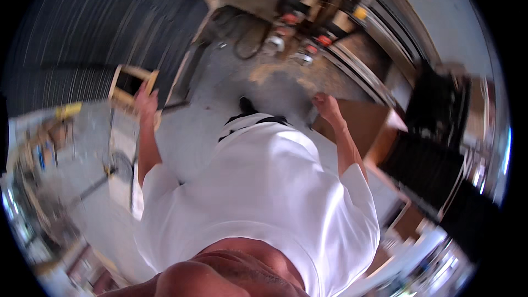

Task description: The person repeatedly picks up small wooden frames, places them on a machine, and removes them, then stacks the frames on a nearby rack. The cycle continues with the person handling each frame individually.

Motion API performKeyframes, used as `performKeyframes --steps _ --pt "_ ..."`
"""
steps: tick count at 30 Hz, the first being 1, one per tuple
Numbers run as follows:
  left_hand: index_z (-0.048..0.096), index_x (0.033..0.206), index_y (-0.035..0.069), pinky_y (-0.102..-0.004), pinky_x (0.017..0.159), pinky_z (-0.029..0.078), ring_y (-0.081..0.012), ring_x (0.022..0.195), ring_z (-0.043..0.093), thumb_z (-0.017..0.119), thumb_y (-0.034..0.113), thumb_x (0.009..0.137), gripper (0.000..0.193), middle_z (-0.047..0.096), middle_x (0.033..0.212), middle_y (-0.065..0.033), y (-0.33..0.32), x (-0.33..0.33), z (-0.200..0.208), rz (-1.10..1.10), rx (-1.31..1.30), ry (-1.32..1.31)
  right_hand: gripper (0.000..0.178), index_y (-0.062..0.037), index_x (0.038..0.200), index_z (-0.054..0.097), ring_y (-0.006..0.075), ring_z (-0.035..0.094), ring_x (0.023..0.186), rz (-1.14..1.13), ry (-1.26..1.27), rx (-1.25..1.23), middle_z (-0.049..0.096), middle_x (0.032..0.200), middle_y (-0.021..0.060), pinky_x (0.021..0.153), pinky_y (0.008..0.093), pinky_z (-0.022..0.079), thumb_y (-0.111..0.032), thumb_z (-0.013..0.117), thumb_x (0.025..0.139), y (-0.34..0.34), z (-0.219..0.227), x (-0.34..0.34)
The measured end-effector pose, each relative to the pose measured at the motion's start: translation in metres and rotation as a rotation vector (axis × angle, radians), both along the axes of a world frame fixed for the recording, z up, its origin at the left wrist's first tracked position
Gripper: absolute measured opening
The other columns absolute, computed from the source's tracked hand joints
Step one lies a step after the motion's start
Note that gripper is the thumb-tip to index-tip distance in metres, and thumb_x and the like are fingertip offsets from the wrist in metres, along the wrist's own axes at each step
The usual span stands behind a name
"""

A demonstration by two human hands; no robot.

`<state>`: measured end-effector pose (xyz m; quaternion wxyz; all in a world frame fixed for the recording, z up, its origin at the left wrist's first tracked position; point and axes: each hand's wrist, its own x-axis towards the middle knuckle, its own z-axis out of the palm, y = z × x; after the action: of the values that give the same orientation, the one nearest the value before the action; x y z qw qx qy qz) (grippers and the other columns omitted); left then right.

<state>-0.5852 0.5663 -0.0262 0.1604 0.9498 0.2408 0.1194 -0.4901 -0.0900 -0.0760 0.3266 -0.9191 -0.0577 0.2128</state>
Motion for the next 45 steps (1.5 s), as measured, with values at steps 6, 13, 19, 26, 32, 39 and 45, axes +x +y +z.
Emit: performKeyframes --steps 6,13,19,26,32,39,45 --pt "0.054 0.122 -0.004 -0.0469 0.094 0.041 -0.0389 0.109 0.054 0.073 0.019 0.076 0.055 0.058 0.117 -0.0241 -0.078 0.009 0.006 0.023 0.214 -0.217 0.032 -0.0057 0.112 0.062 0.0365 0.062 0.096 -0.189 -0.486 -0.162 0.064 0.108 0.0182 0.081 0.041 0.05 -0.014 0.065 0.082 -0.055 0.205 -0.02" --pt "0.044 0.132 -0.003 -0.0318 0.089 0.046 -0.0213 0.101 0.058 0.063 0.005 0.086 0.051 0.06 0.117 -0.0159 -0.256 0.035 -0.092 -0.319 -0.546 -0.269 0.025 -0.0058 0.1 0.063 0.033 0.063 0.093 -0.537 -1.097 -0.936 0.065 0.102 0.0121 0.08 0.0424 0.05 -0.022 0.068 0.081 -0.238 0.395 -0.089" --pt "0.047 0.129 -0.001 -0.03 0.084 0.049 -0.0188 0.096 0.061 0.064 0.006 0.085 0.048 0.062 0.113 -0.0139 -0.398 0.065 -0.076 -0.495 -0.949 0.078 0.035 -0.0107 0.108 0.063 0.0299 0.064 0.091 -0.915 -0.666 -0.941 0.067 0.097 0.0115 0.077 0.0442 0.049 -0.038 0.064 0.086 -0.374 0.393 -0.171" --pt "0.057 0.118 -0.001 -0.0286 0.08 0.05 -0.0153 0.088 0.063 0.065 0.014 0.087 0.035 0.067 0.097 -0.0098 -0.454 0.152 -0.022 -0.644 -0.823 0.008 0.028 -0.0104 0.112 0.064 0.0218 0.066 0.091 -0.953 -0.711 -0.691 0.068 0.099 0.0097 0.079 0.0327 0.049 -0.026 0.063 0.088 -0.336 0.413 -0.157" --pt "0.063 0.103 0.0 -0.0256 0.068 0.05 -0.0104 0.074 0.059 0.061 0.019 0.091 0.023 0.063 0.083 -0.0022 -0.508 0.325 0.012 -0.586 -1.184 -0.201 0.023 -0.0112 0.112 0.066 0.0131 0.063 0.087 -0.936 -0.82 -0.558 0.068 0.095 0.0041 0.078 0.0281 0.049 -0.018 0.065 0.089 -0.243 0.44 -0.117" --pt "0.057 0.112 0.0 -0.0344 0.07 0.057 -0.0205 0.081 0.066 0.065 0.031 0.089 0.039 0.065 0.099 -0.0115 -0.567 0.55 0.061 -0.321 -1.693 -0.074 0.026 -0.0008 0.101 0.065 0.0171 0.064 0.091 -0.617 -0.818 -0.186 0.065 0.1 0.0094 0.074 0.0273 0.052 0.01 0.066 0.078 -0.175 0.409 -0.009" --pt "0.051 0.119 0.004 -0.0356 0.067 0.055 -0.0221 0.077 0.064 0.061 0.037 0.092 0.044 0.063 0.083 -0.0107 -0.609 0.673 0.052 -0.228 -1.865 0.133 0.021 -0.0041 0.093 0.066 0.0274 0.061 0.091 -0.442 -0.772 -0.29 0.067 0.097 0.0085 0.082 0.0373 0.048 -0.001 0.071 0.073 -0.162 0.359 0.109"
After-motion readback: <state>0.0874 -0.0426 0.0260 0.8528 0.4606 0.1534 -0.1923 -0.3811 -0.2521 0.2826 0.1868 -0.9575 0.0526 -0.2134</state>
